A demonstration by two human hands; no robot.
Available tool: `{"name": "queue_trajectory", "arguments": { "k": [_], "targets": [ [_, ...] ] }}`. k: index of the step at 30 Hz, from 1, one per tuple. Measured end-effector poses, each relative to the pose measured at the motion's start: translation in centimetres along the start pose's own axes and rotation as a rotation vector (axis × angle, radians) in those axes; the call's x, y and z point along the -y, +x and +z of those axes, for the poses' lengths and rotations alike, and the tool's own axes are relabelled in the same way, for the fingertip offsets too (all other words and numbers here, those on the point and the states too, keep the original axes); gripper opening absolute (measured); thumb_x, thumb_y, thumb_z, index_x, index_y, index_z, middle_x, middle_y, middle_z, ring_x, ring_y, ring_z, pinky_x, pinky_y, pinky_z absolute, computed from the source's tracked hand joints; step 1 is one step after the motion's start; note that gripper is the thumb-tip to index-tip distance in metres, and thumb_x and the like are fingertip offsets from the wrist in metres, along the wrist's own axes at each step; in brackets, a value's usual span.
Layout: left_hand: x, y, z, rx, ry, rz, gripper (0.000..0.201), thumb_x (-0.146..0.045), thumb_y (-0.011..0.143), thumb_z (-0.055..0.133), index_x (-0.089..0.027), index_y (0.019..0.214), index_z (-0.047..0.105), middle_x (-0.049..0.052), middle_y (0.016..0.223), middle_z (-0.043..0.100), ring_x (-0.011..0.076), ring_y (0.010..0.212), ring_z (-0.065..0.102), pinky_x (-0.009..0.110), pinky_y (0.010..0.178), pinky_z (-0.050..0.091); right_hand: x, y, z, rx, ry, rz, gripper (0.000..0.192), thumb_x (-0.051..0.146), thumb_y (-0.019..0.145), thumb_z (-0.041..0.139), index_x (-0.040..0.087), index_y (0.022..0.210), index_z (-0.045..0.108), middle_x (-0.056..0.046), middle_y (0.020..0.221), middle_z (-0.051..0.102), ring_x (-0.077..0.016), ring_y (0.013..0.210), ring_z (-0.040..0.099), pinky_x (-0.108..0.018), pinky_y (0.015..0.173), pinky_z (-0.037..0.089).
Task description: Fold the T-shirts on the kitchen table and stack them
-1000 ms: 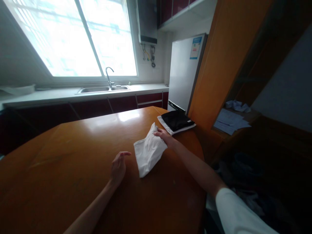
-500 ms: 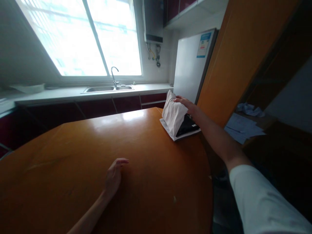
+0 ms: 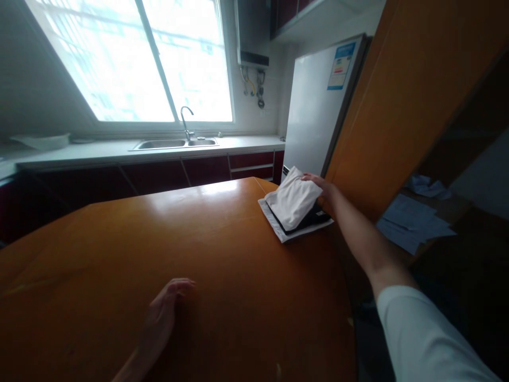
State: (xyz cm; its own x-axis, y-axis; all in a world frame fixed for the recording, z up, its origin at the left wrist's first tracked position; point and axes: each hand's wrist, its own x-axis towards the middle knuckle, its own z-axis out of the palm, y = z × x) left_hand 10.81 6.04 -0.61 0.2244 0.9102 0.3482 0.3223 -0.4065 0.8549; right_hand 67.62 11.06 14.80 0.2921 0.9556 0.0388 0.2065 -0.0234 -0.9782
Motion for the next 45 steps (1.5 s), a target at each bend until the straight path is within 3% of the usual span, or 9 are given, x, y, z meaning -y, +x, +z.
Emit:
{"name": "queue_trajectory", "arguments": {
  "k": [6,13,16,20,26,29,33,40,45],
  "targets": [
    [-0.2,0.0,0.0,-0.003,0.043,-0.008,0.063,-0.078,0.088,0.039,-0.026,0.079,0.073,0.008,0.093,0.076,0.03,0.089,0.07,0.043,0.079,0.059,-4.2,-1.3,-1.4,-0.119,-0.163,0.13,0.026,0.027,0.083,0.068,0.015,0.105,0.061,-0.007,0.085,0.071,-0.016,0.068,0.064,-0.026,0.062,0.051],
    [0.3,-0.1,0.2,0.022,0.004,0.015,0.063,-0.077,0.089,0.04,-0.023,0.083,0.072,0.008,0.093,0.075,0.0286,0.09,0.068,0.04,0.08,0.057,-4.4,-0.9,-1.6,-0.204,-0.592,0.239,0.026,0.017,0.075,0.078,0.009,0.098,0.069,-0.014,0.087,0.072,-0.0273,0.087,0.068,-0.04,0.082,0.054],
    [0.1,-0.2,0.2,0.041,0.024,0.029,0.064,-0.078,0.089,0.039,-0.023,0.083,0.072,0.008,0.092,0.074,0.0276,0.087,0.068,0.04,0.078,0.057,-3.7,-0.7,0.3,-0.288,-0.765,0.141,0.037,0.02,0.083,0.071,0.008,0.119,0.067,-0.025,0.124,0.064,-0.0351,0.124,0.056,-0.047,0.107,0.041],
    [-0.5,-0.2,0.3,0.043,0.017,0.043,0.064,-0.076,0.091,0.037,-0.022,0.084,0.071,0.008,0.092,0.074,0.0261,0.085,0.068,0.038,0.077,0.055,-4.2,-1.0,4.5,-0.292,-0.924,-0.038,0.054,0.032,0.096,0.054,0.019,0.149,0.048,-0.015,0.16,0.035,-0.0293,0.149,0.025,-0.045,0.122,0.018],
    [-1.2,-0.6,0.3,0.03,0.003,0.067,0.063,-0.074,0.092,0.036,-0.021,0.081,0.07,0.009,0.089,0.073,0.026,0.087,0.067,0.038,0.08,0.055,-5.7,-2.5,7.4,-0.236,-1.061,0.07,0.059,0.043,0.102,0.037,0.014,0.153,0.039,-0.019,0.164,0.025,-0.0331,0.152,0.016,-0.065,0.117,0.015],
    [-1.0,-0.4,0.3,0.022,-0.013,0.024,0.06,-0.068,0.095,0.035,-0.02,0.086,0.07,0.009,0.091,0.074,0.0258,0.088,0.069,0.041,0.084,0.055,-4.2,-2.9,8.8,-0.364,-1.059,0.021,0.058,0.038,0.102,0.035,0.01,0.153,0.039,-0.022,0.164,0.024,-0.0342,0.153,0.015,-0.068,0.117,0.01],
    [-0.3,1.0,-0.1,0.075,0.015,-0.001,0.047,-0.053,0.096,0.04,-0.017,0.106,0.068,0.012,0.11,0.074,0.0263,0.105,0.069,0.044,0.096,0.053,-2.1,-5.1,15.1,-0.464,-0.999,-0.258,0.055,0.031,0.1,0.035,0.009,0.15,0.043,-0.02,0.161,0.031,-0.0318,0.151,0.021,-0.058,0.119,0.017],
    [0.3,1.5,-2.8,0.121,0.529,0.069,0.051,-0.026,0.092,0.046,-0.018,0.143,0.052,0.013,0.153,0.049,0.0285,0.147,0.037,0.053,0.122,0.027,-4.0,-15.3,32.4,0.076,-0.792,-0.381,0.055,0.036,0.097,0.046,0.018,0.148,0.048,-0.014,0.162,0.034,-0.0286,0.15,0.028,-0.053,0.121,0.021],
    [-0.1,-0.3,-3.4,0.239,0.785,-0.004,0.061,-0.024,0.094,0.044,-0.017,0.154,0.039,0.013,0.164,0.03,0.0315,0.154,0.019,0.062,0.122,0.014,-6.0,-19.5,38.9,0.234,-0.782,-0.356,0.053,0.033,0.096,0.047,0.02,0.148,0.048,-0.016,0.163,0.031,-0.0288,0.151,0.026,-0.056,0.119,0.022]
  ]
}}
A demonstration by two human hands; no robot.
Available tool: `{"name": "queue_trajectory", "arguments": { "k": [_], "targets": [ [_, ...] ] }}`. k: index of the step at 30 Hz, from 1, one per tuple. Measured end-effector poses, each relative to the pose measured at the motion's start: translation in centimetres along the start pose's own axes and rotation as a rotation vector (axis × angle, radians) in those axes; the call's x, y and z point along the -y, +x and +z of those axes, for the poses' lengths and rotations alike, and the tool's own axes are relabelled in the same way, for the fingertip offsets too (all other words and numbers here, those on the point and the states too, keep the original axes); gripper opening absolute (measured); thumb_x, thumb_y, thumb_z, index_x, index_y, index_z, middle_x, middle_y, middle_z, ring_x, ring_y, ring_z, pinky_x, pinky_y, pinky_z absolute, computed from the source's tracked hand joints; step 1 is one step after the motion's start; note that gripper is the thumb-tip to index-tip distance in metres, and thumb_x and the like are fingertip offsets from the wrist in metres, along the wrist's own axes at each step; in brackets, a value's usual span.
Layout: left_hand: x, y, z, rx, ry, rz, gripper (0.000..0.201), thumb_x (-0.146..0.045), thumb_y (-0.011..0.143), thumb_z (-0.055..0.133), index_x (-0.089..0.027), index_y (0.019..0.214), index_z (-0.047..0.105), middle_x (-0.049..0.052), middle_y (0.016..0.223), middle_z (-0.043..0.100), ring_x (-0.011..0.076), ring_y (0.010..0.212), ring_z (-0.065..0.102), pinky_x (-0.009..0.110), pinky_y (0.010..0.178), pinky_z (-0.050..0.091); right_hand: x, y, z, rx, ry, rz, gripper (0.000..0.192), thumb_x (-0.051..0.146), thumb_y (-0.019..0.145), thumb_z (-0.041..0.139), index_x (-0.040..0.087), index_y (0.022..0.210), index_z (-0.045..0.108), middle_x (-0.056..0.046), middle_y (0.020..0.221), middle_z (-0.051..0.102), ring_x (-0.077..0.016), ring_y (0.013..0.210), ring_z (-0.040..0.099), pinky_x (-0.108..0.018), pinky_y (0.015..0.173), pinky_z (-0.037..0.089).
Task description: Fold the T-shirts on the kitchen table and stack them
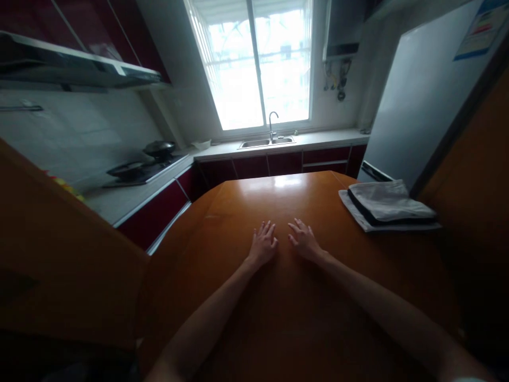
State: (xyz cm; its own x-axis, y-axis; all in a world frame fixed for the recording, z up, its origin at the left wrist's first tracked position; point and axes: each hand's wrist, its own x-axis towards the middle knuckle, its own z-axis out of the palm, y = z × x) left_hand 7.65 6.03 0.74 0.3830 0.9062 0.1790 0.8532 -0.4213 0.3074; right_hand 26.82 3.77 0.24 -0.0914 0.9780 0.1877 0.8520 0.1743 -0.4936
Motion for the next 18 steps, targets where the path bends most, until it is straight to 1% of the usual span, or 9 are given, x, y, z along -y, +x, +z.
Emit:
{"name": "queue_trajectory", "arguments": {
  "k": [3,4,6,8,12,18],
  "targets": [
    [-0.2,-0.4,0.7,0.081,0.055,0.018,0.064,-0.031,0.095,0.045,-0.02,0.157,0.034,0.012,0.167,0.019,0.0322,0.155,0.009,0.064,0.122,0.01,0.4,-0.4,1.9,0.013,-0.062,0.001,0.055,0.03,0.096,0.045,0.018,0.149,0.047,-0.017,0.162,0.032,-0.029,0.152,0.026,-0.054,0.121,0.018],
    [-0.2,-0.4,1.0,0.109,0.069,0.035,0.064,-0.034,0.096,0.044,-0.021,0.157,0.033,0.011,0.168,0.017,0.0322,0.156,0.006,0.064,0.122,0.009,0.3,-0.5,2.4,0.021,-0.091,-0.003,0.055,0.029,0.096,0.045,0.018,0.149,0.047,-0.017,0.162,0.033,-0.0292,0.152,0.026,-0.054,0.121,0.017],
    [-0.3,-0.5,1.4,0.155,0.09,0.065,0.062,-0.037,0.098,0.042,-0.024,0.158,0.033,0.009,0.168,0.019,0.0319,0.156,0.007,0.063,0.122,0.009,0.0,-0.7,2.9,0.043,-0.143,-0.023,0.054,0.03,0.096,0.043,0.018,0.149,0.048,-0.017,0.161,0.034,-0.0297,0.152,0.025,-0.054,0.122,0.014],
    [-0.4,-0.5,1.4,0.176,0.102,0.068,0.061,-0.038,0.099,0.04,-0.026,0.158,0.033,0.008,0.167,0.022,0.0312,0.155,0.01,0.061,0.123,0.009,-0.1,-0.8,3.0,0.057,-0.168,-0.04,0.055,0.031,0.097,0.042,0.018,0.15,0.047,-0.016,0.161,0.034,-0.0302,0.152,0.025,-0.054,0.122,0.014],
    [-0.7,-0.5,0.9,0.186,0.108,0.052,0.06,-0.04,0.1,0.038,-0.024,0.158,0.033,0.008,0.167,0.022,0.0305,0.155,0.014,0.06,0.123,0.01,0.1,-0.9,2.4,0.062,-0.169,-0.057,0.056,0.033,0.099,0.04,0.016,0.151,0.045,-0.018,0.161,0.033,-0.0317,0.151,0.025,-0.054,0.121,0.014],
    [-0.7,-0.5,0.7,0.18,0.097,0.053,0.059,-0.041,0.1,0.039,-0.026,0.157,0.034,0.008,0.167,0.023,0.0302,0.155,0.015,0.06,0.123,0.012,0.5,-0.9,1.7,0.069,-0.13,-0.043,0.055,0.033,0.098,0.043,0.015,0.15,0.047,-0.018,0.161,0.034,-0.0313,0.152,0.024,-0.053,0.122,0.013]
  ]
}}
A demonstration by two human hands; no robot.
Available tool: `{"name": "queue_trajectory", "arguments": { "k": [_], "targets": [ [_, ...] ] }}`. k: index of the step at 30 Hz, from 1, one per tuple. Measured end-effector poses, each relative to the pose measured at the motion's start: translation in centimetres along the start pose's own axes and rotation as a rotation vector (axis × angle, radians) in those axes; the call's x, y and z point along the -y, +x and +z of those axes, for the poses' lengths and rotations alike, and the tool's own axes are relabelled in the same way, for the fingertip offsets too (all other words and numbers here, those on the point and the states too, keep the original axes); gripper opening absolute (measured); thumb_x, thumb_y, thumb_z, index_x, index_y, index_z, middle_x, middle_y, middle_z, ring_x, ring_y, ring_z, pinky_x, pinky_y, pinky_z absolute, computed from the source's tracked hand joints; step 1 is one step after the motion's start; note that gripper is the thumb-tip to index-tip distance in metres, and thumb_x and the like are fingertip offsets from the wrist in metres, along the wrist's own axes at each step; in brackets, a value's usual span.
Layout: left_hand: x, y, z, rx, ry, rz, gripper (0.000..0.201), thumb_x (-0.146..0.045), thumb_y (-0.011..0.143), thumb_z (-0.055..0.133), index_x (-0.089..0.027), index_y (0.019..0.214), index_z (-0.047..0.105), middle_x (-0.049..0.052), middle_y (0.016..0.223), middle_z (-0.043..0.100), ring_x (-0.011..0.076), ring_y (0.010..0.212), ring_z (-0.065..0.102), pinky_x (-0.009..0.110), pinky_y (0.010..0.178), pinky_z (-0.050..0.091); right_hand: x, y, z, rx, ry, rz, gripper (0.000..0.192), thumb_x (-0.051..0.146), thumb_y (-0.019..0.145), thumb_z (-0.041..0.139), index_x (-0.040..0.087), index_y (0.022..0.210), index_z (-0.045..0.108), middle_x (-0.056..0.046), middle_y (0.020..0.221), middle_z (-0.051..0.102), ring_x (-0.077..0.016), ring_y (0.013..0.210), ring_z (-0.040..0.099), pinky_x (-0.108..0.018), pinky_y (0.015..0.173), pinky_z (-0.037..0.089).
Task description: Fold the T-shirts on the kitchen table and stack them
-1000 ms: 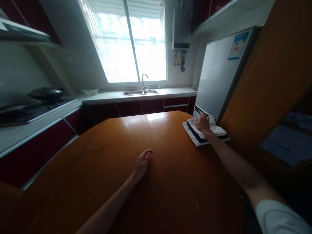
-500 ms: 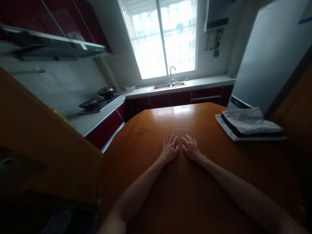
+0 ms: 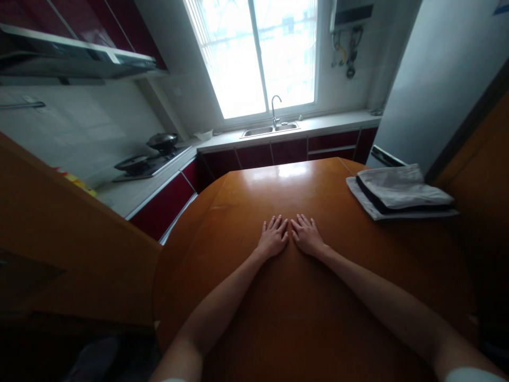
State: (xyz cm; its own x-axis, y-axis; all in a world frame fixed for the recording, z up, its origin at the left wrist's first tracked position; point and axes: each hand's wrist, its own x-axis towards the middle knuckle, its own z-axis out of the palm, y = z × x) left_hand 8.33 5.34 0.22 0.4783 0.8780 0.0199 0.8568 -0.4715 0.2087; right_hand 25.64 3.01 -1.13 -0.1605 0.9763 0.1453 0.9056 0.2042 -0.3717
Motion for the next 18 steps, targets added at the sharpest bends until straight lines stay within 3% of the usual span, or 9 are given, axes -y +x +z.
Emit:
{"name": "queue_trajectory", "arguments": {
  "k": [6,10,14,16,18],
  "targets": [
    [0.1,0.2,0.1,-0.002,0.025,-0.001,0.059,-0.04,0.1,0.038,-0.023,0.157,0.035,0.009,0.166,0.025,0.0308,0.154,0.017,0.059,0.123,0.013,0.1,-0.1,0.2,-0.019,0.077,0.008,0.052,0.031,0.096,0.049,0.017,0.146,0.052,-0.018,0.16,0.037,-0.0299,0.151,0.025,-0.054,0.122,0.013],
    [0.1,0.3,0.1,-0.01,0.056,-0.007,0.058,-0.04,0.1,0.038,-0.025,0.157,0.036,0.008,0.166,0.026,0.0295,0.154,0.018,0.058,0.123,0.014,-1.2,1.1,-1.1,-0.178,0.304,0.033,0.04,0.026,0.092,0.055,0.017,0.13,0.064,-0.016,0.145,0.057,-0.0273,0.139,0.047,-0.05,0.117,0.03],
    [0.2,0.5,0.1,-0.009,0.083,-0.009,0.058,-0.04,0.101,0.034,-0.025,0.157,0.035,0.007,0.166,0.025,0.0288,0.154,0.018,0.058,0.122,0.015,-6.5,3.1,-6.9,-0.52,0.395,0.084,0.032,0.023,0.091,0.056,0.015,0.118,0.069,-0.013,0.117,0.072,-0.0226,0.107,0.066,-0.036,0.097,0.049],
    [0.3,0.6,0.1,-0.012,0.091,-0.003,0.058,-0.04,0.101,0.034,-0.025,0.157,0.036,0.006,0.166,0.025,0.029,0.154,0.018,0.058,0.122,0.016,-10.6,3.3,-11.0,-0.642,0.276,0.199,0.028,0.022,0.091,0.055,0.014,0.113,0.071,-0.012,0.11,0.073,-0.0209,0.098,0.066,-0.034,0.092,0.048],
    [0.4,0.7,0.1,-0.02,0.089,0.006,0.058,-0.04,0.101,0.033,-0.024,0.157,0.036,0.007,0.166,0.025,0.0297,0.154,0.018,0.058,0.122,0.016,-14.9,2.7,-14.8,-0.705,0.195,0.287,0.025,0.019,0.092,0.053,0.013,0.107,0.072,-0.016,0.112,0.071,-0.0238,0.106,0.062,-0.038,0.097,0.043]
  ]
}}
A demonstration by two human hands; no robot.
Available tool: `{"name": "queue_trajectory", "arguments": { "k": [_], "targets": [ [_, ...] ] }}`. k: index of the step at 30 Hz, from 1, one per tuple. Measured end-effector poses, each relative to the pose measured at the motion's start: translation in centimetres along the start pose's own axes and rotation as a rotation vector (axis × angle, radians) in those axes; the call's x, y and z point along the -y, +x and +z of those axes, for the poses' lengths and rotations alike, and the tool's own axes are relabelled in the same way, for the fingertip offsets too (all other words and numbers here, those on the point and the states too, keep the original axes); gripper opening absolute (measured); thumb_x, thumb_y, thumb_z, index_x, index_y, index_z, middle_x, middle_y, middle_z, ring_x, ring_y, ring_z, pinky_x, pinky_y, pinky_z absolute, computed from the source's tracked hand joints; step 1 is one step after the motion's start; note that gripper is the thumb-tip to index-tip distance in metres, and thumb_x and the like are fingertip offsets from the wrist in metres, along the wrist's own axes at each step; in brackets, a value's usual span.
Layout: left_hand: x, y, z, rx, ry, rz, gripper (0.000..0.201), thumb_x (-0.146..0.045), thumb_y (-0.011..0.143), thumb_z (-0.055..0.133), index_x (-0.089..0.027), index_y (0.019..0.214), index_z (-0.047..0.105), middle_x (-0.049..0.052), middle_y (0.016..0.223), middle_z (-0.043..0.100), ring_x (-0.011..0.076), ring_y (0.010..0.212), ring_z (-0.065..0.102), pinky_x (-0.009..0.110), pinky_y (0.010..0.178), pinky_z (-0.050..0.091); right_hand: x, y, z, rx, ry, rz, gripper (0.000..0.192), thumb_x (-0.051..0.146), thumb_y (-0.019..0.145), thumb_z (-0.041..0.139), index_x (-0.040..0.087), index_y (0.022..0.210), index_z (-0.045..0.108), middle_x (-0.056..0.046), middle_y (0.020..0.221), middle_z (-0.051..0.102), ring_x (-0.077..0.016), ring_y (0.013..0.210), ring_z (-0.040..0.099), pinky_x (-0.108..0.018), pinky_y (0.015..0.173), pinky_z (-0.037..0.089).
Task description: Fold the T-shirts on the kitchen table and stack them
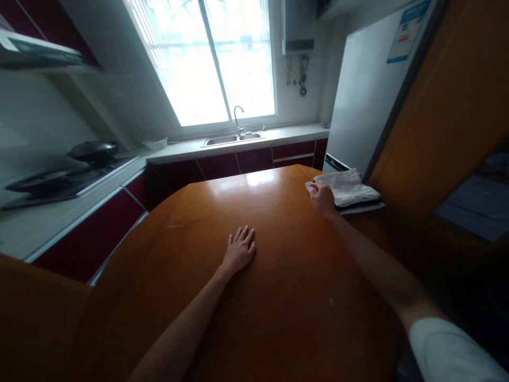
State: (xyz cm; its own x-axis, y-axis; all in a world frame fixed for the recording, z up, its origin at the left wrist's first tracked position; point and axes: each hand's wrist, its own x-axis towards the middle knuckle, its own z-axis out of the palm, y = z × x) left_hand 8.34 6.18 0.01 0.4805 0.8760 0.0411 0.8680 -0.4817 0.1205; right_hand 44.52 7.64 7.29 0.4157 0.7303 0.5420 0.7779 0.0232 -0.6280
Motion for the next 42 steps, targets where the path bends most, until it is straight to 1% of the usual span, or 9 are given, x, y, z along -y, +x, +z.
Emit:
{"name": "queue_trajectory", "arguments": {
  "k": [5,10,15,18,24,27,33,38,42],
  "targets": [
    [0.2,0.3,0.3,-0.023,-0.014,0.005,0.057,-0.038,0.101,0.034,-0.023,0.156,0.039,0.008,0.165,0.027,0.0311,0.154,0.02,0.06,0.121,0.016,-6.8,3.1,-7.2,-0.105,-0.216,0.222,0.019,0.019,0.09,0.058,0.008,0.085,0.071,-0.024,0.105,0.067,-0.0311,0.112,0.055,-0.049,0.095,0.036],
    [0.5,0.4,0.6,-0.049,-0.061,0.015,0.057,-0.036,0.099,0.037,-0.021,0.154,0.041,0.01,0.164,0.029,0.033,0.153,0.021,0.062,0.12,0.015,-8.0,2.7,-9.3,-0.084,-0.312,0.346,0.02,0.018,0.084,0.067,0.014,0.065,0.064,-0.016,0.079,0.065,-0.0326,0.097,0.062,-0.049,0.086,0.04],
    [1.1,0.8,1.2,-0.175,-0.263,0.005,0.049,-0.032,0.092,0.049,-0.023,0.14,0.057,0.01,0.156,0.045,0.0326,0.149,0.032,0.061,0.12,0.016,-2.2,1.2,-6.7,-0.034,-0.311,0.106,0.017,0.015,0.093,0.051,0.014,0.087,0.068,-0.018,0.1,0.066,-0.0288,0.103,0.057,-0.044,0.093,0.036],
    [2.0,1.6,1.2,-0.372,-0.562,-0.096,0.04,-0.029,0.088,0.05,-0.022,0.125,0.065,0.01,0.136,0.064,0.0289,0.132,0.054,0.052,0.116,0.034,3.5,-3.4,-3.4,0.081,-0.252,-0.112,0.014,0.015,0.092,0.053,0.017,0.09,0.066,-0.012,0.1,0.066,-0.0239,0.103,0.054,-0.037,0.094,0.035],
    [3.1,2.1,-0.4,-0.669,-0.949,-0.253,0.028,-0.03,0.085,0.048,-0.018,0.104,0.065,0.009,0.104,0.072,0.0226,0.096,0.068,0.037,0.09,0.053,13.4,-17.3,-0.5,0.812,0.181,-0.611,0.015,0.012,0.089,0.059,0.021,0.079,0.067,-0.002,0.089,0.067,-0.0143,0.08,0.058,-0.024,0.075,0.042],
    [2.1,1.8,-0.5,-0.501,-0.975,-0.204,0.025,-0.03,0.085,0.051,-0.019,0.099,0.068,0.005,0.088,0.071,0.0187,0.079,0.066,0.03,0.075,0.053,15.2,-20.2,-1.2,0.943,0.397,-0.609,0.012,0.021,0.093,0.06,0.022,0.092,0.072,-0.001,0.093,0.069,-0.0137,0.079,0.061,-0.023,0.074,0.043],
    [-0.9,1.2,0.7,-0.225,-1.012,-0.124,0.012,-0.02,0.073,0.069,-0.018,0.083,0.077,0.006,0.085,0.073,0.0169,0.079,0.065,0.026,0.076,0.051,13.7,-18.5,0.8,0.677,0.236,-0.128,0.018,0.021,0.092,0.054,0.019,0.09,0.072,-0.005,0.087,0.072,-0.017,0.075,0.062,-0.026,0.07,0.041],
    [-2.4,-0.1,-0.9,0.148,-1.366,-0.01,0.043,-0.029,0.083,0.067,-0.014,0.122,0.07,0.015,0.112,0.075,0.0229,0.092,0.072,0.032,0.079,0.054,12.3,-18.2,1.6,0.756,0.06,-0.026,0.045,0.056,0.096,0.05,0.021,0.074,0.069,-0.004,0.07,0.069,-0.0176,0.065,0.061,-0.027,0.058,0.033],
    [-3.1,-0.8,-2.3,0.388,-1.841,0.129,0.07,-0.024,0.076,0.077,-0.023,0.142,0.055,0.019,0.147,0.054,0.0302,0.112,0.068,0.04,0.091,0.054,10.8,-17.9,1.7,0.723,0.048,0.062,0.054,0.065,0.088,0.057,0.021,0.058,0.061,-0.004,0.057,0.063,-0.0162,0.053,0.053,-0.027,0.052,0.028]
  ]
}}
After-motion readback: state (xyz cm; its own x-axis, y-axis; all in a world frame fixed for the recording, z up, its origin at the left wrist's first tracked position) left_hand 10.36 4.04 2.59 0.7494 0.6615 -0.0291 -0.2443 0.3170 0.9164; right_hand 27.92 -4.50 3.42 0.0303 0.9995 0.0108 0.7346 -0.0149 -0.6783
